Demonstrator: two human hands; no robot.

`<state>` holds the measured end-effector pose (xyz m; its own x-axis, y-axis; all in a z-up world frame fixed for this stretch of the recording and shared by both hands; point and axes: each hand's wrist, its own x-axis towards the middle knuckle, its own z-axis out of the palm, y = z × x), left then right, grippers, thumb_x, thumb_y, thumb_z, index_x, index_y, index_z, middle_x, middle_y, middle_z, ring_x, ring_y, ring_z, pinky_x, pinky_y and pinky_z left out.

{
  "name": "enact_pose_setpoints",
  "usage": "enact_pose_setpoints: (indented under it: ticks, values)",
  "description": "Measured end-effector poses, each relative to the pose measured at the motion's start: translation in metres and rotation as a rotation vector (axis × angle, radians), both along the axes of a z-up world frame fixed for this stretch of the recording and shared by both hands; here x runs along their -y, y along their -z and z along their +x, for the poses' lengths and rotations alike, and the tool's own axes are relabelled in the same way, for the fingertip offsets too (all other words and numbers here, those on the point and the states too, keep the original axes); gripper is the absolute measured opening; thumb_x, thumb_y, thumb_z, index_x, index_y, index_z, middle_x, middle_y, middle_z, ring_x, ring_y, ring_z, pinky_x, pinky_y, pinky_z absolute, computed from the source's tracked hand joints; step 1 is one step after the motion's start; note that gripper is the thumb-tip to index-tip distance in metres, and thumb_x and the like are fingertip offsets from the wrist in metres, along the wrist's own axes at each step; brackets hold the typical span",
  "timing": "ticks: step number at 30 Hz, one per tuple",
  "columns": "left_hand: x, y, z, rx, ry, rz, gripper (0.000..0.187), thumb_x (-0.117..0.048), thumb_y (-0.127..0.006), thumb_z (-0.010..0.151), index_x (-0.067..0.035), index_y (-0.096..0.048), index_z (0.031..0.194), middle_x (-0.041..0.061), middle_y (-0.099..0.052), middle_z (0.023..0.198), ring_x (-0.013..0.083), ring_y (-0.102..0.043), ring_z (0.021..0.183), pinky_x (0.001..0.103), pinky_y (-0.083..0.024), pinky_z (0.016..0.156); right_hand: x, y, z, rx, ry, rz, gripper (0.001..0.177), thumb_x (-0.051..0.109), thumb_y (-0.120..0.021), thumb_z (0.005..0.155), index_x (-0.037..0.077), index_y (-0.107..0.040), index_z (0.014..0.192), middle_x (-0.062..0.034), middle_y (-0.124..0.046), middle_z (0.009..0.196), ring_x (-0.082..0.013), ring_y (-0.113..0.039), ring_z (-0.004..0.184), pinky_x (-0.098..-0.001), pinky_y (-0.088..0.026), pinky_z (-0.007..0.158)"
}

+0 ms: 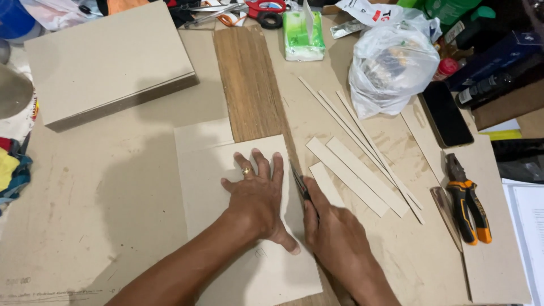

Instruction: The person handles a stack of cardboard sheets on a cluttered workbench, selecting one and placing it on a wooden guide. They then use a utility knife to cut the cardboard into thin strips, repeatedly scoring and slicing the material while holding it steady with their left hand.

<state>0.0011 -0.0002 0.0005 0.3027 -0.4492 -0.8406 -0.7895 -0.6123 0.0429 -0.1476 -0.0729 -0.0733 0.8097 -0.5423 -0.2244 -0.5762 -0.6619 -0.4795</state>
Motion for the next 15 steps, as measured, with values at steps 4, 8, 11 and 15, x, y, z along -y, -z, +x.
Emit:
enact_pose_setpoints:
  ticks: [4,8,11,15]
  values:
    - [-0.002,0.001,0.0,-0.02,-0.071,-0.04,0.172,-0.068,-0.09,0.053,-0.012,0.032,0.16,0.027,0.033,0.167,0.0584,0.024,0.151,0.074,-0.02,0.116,-0.015,0.001,-0.02,-0.074,0.066,-0.046,0.059,0.036,-0.052,0.098,0.033,-0.041,0.156,-0.0143,-0.076,0.074,-0.0413,-0.069,0.069,-0.0568,-0.051,0.061]
    - [-0.003,-0.001,-0.002,-0.008,-0.067,-0.057,0.174,-0.07,-0.091,0.054,-0.011,0.032,0.16,0.028,0.031,0.167,0.0588,0.021,0.151,0.073,-0.021,0.117,-0.028,0.022,-0.052,0.138,0.005,-0.228,0.054,0.031,-0.057,0.098,0.024,-0.049,0.151,-0.0095,-0.072,0.06,-0.0365,-0.064,0.048,-0.0541,-0.049,0.043]
    - [-0.006,0.002,-0.002,0.004,-0.074,-0.095,0.172,-0.071,-0.094,0.058,-0.011,0.03,0.161,0.029,0.029,0.168,0.0586,0.018,0.151,0.073,-0.02,0.117,-0.039,0.012,-0.063,0.029,0.087,-0.146,0.056,0.033,-0.057,0.097,0.034,-0.048,0.152,-0.007,-0.077,0.069,-0.0401,-0.066,0.055,-0.0568,-0.049,0.047]
    - [-0.005,0.007,-0.001,0.009,-0.078,-0.087,0.175,-0.072,-0.095,0.053,-0.012,0.029,0.161,0.028,0.031,0.167,0.058,0.022,0.151,0.074,-0.018,0.116,-0.05,0.005,-0.082,-0.288,0.193,0.048,0.059,0.047,-0.046,0.096,0.047,-0.039,0.155,-0.0047,-0.08,0.093,-0.0387,-0.073,0.08,-0.0552,-0.056,0.068]
